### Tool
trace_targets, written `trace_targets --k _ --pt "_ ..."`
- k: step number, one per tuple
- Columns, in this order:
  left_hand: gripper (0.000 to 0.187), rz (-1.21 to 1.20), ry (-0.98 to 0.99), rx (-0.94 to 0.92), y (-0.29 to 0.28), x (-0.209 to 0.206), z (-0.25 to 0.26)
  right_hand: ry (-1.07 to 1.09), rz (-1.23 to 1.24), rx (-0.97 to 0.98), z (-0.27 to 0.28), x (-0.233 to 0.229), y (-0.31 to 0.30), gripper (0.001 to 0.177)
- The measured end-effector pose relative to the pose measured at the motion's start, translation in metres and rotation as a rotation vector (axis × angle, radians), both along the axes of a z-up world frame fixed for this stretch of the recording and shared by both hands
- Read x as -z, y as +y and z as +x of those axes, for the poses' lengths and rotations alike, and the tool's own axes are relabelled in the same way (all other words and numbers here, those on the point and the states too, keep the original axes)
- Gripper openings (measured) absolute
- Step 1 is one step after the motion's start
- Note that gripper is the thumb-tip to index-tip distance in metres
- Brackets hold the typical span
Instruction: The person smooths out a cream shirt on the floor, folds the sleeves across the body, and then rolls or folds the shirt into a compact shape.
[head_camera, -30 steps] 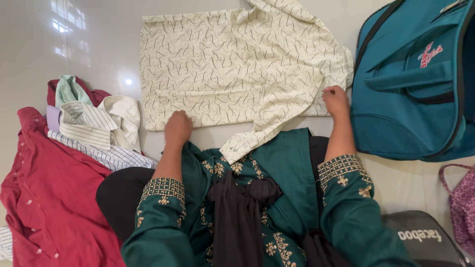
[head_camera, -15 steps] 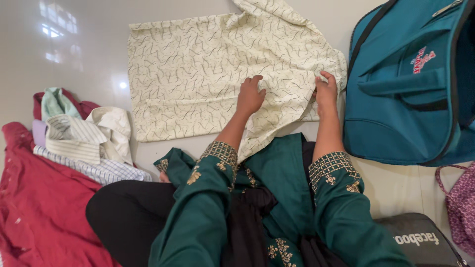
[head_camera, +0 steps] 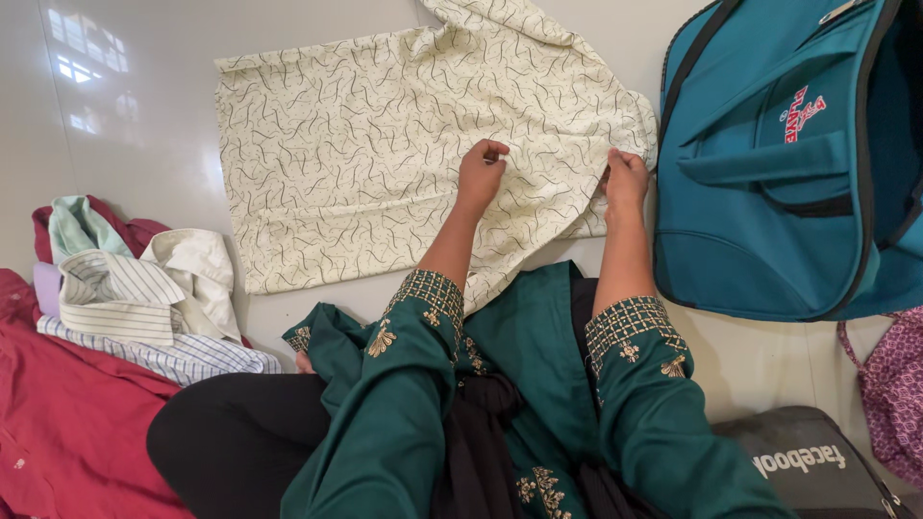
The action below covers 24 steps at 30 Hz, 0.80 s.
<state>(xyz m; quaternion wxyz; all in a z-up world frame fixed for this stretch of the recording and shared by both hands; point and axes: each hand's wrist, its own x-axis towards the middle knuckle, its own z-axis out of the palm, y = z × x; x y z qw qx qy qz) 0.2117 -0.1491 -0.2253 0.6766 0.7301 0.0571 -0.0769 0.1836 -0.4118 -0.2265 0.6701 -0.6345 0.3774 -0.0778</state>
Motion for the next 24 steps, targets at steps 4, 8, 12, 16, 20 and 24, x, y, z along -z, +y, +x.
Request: trace_targets --k 4,8,12,16,20,24 --pt "0.031 -0.066 0.164 0.014 0.002 -0.006 -0.004 0.042 -0.092 -0.062 -0.003 -0.002 0.001 0.025" --pt "0.034 -0.065 0.035 0.065 0.0 0.003 -0.002 -0.049 -0.063 -0.136 0.0 0.017 -0.008 0.014" --pt "0.031 0.057 -0.041 0.08 -0.001 0.006 0.001 -0.07 0.114 -0.027 0.003 0.025 -0.016 0.017" --pt "0.031 0.136 0.063 0.104 -0.002 0.001 0.002 -0.046 0.177 -0.042 0.001 0.012 -0.01 0.025" --pt "0.027 0.072 0.034 0.093 -0.004 -0.003 0.001 0.0 -0.03 -0.042 0.005 0.014 -0.006 0.022" --pt "0.03 0.144 0.076 0.081 -0.006 -0.008 0.0 -0.136 -0.203 -0.075 0.008 0.039 -0.02 0.014"
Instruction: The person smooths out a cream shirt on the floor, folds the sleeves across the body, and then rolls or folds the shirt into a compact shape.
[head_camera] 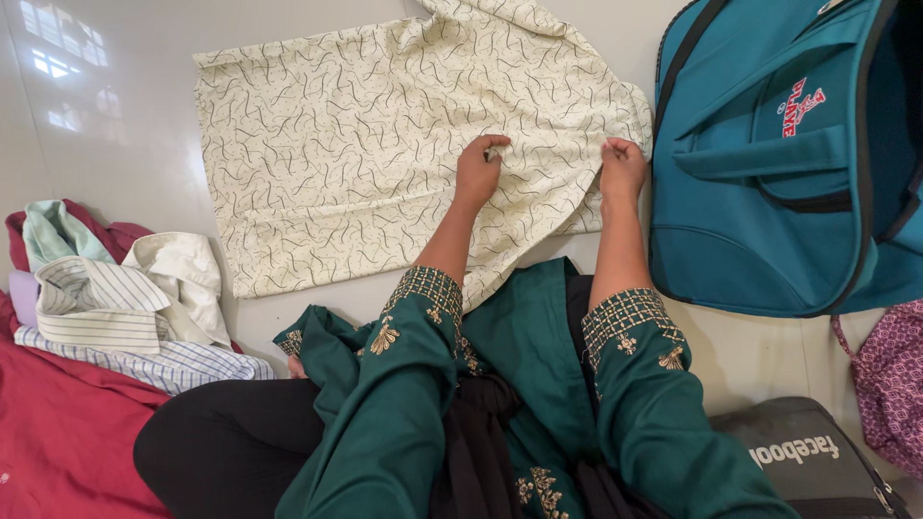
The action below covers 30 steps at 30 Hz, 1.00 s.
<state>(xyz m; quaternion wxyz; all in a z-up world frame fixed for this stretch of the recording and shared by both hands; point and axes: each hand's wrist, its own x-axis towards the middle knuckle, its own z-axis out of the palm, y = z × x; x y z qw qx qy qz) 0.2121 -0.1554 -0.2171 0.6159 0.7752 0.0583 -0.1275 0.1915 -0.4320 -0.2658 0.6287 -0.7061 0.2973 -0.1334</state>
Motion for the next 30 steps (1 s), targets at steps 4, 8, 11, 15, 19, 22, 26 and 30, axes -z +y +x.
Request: trace_targets --k 4,8,11,15,19,22,26,30 --pt "0.044 0.21 -0.246 0.024 -0.002 -0.006 -0.003 0.059 -0.058 0.043 -0.001 0.008 -0.007 0.014" --pt "0.056 0.505 -0.551 0.034 -0.007 -0.015 -0.02 -0.096 -0.134 0.116 0.003 -0.015 0.002 0.014" --pt "0.059 0.578 -0.677 0.184 -0.007 -0.015 -0.035 -0.126 0.235 -0.028 0.0 -0.051 0.025 0.032" --pt "0.058 0.74 -0.677 0.38 -0.012 -0.008 -0.045 0.124 0.464 -0.415 -0.003 -0.076 0.065 0.068" --pt "0.07 0.868 -0.492 0.456 -0.014 -0.009 -0.043 0.221 0.469 -0.448 0.006 -0.059 0.071 0.075" --pt "0.081 1.024 -0.368 0.585 -0.008 -0.014 -0.042 0.154 0.406 -0.274 0.009 -0.04 0.045 0.074" --pt "0.08 1.045 -0.37 0.594 -0.01 -0.017 -0.04 0.039 0.311 -0.012 0.011 -0.026 0.009 0.067" --pt "0.073 0.93 -0.378 0.604 -0.003 -0.031 -0.044 -0.06 0.2 -0.009 0.006 -0.039 0.015 0.048"
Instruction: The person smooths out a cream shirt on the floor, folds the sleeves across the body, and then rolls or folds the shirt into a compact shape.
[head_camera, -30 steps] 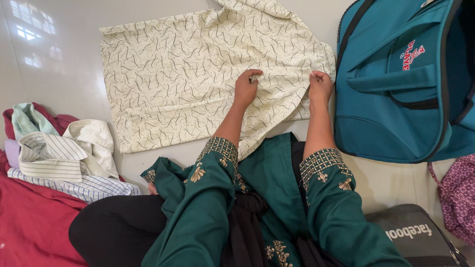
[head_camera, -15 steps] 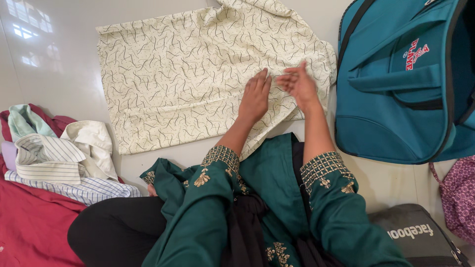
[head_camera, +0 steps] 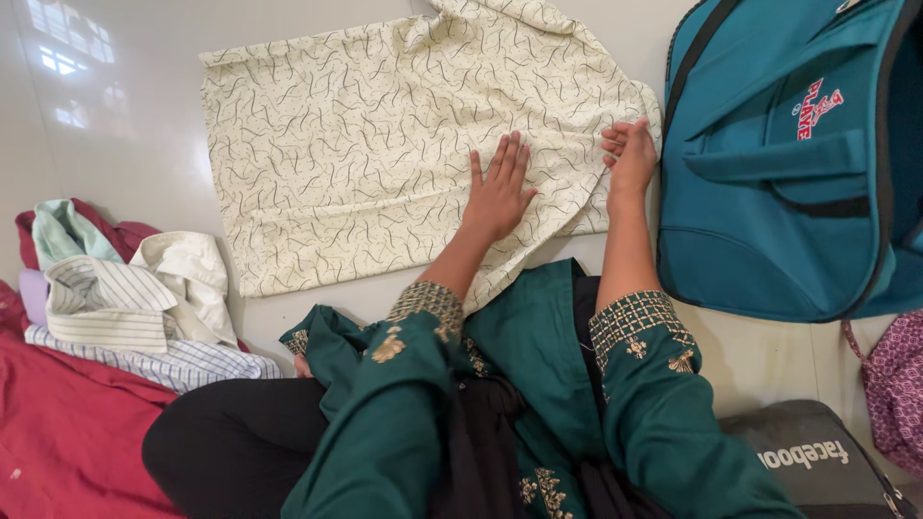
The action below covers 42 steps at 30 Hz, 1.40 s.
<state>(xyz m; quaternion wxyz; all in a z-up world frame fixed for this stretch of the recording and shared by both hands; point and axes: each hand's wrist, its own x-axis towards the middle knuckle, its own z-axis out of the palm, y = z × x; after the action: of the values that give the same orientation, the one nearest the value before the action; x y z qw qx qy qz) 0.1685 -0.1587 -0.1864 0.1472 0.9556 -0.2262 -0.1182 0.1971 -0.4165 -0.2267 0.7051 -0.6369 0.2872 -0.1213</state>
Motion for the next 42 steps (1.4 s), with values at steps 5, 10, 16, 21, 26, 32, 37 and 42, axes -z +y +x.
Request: trace_targets --k 5,10,16,21,26,32,37,42 --pt "0.051 -0.523 -0.019 -0.027 0.057 -0.014 -0.044 -0.175 -0.216 -0.393 -0.011 -0.038 0.05 0.019" --pt "0.026 -0.671 0.209 -0.242 0.144 -0.016 -0.104 -0.04 -0.613 -1.131 -0.065 -0.092 0.134 0.024" --pt "0.029 -0.618 0.52 -0.539 0.207 -0.014 -0.175 0.0 -0.947 -1.714 -0.124 -0.104 0.216 0.045" --pt "0.032 -0.599 0.597 -0.69 0.205 0.002 -0.196 -0.166 -1.102 -1.808 -0.132 -0.105 0.23 0.058" --pt "0.043 -0.728 0.805 -0.775 0.203 0.0 -0.187 -0.38 -1.201 -1.803 -0.141 -0.093 0.234 0.03" --pt "0.095 -0.81 1.095 -0.812 0.21 -0.049 -0.179 -0.51 -1.022 -1.364 -0.126 -0.124 0.226 0.016" --pt "0.08 -1.301 1.161 -1.004 0.192 -0.087 -0.159 -0.74 -1.141 -1.167 -0.147 -0.159 0.229 0.015" --pt "0.037 -1.432 1.02 -1.026 0.17 -0.052 -0.141 -0.91 -1.282 -1.244 -0.165 -0.173 0.237 0.022"
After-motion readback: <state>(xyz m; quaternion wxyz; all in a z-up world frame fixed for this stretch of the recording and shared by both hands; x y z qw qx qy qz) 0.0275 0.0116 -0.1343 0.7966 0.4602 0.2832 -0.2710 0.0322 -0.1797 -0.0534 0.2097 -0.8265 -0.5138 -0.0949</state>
